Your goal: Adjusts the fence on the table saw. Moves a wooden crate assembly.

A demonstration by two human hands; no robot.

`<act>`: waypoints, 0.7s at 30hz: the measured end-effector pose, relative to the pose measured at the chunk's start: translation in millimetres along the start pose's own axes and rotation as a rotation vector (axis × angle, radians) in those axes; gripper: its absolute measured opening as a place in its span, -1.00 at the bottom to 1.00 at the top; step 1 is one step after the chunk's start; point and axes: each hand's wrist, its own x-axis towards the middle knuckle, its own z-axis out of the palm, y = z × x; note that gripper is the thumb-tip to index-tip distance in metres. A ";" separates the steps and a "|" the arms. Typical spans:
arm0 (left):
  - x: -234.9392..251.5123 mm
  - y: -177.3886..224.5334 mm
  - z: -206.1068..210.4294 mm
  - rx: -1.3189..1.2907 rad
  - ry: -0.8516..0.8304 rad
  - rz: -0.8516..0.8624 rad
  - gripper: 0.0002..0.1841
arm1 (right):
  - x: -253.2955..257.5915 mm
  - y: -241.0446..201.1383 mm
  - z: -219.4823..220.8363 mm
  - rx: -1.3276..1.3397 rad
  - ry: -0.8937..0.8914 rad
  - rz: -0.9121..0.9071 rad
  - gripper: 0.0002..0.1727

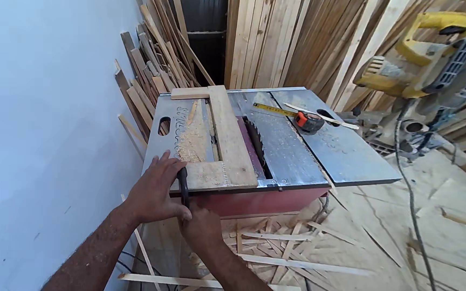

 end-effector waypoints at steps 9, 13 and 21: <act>-0.6 -6.7 7.0 0.034 0.037 0.090 0.10 | 31.0 67.8 93.2 0.517 0.018 0.096 -0.36; 2.2 -9.3 6.5 0.018 0.030 0.113 0.10 | 44.8 57.2 119.1 0.630 0.117 0.063 -0.33; 3.2 -8.6 8.1 -0.015 0.050 0.108 0.15 | 49.0 38.8 136.7 0.536 0.461 0.086 -0.53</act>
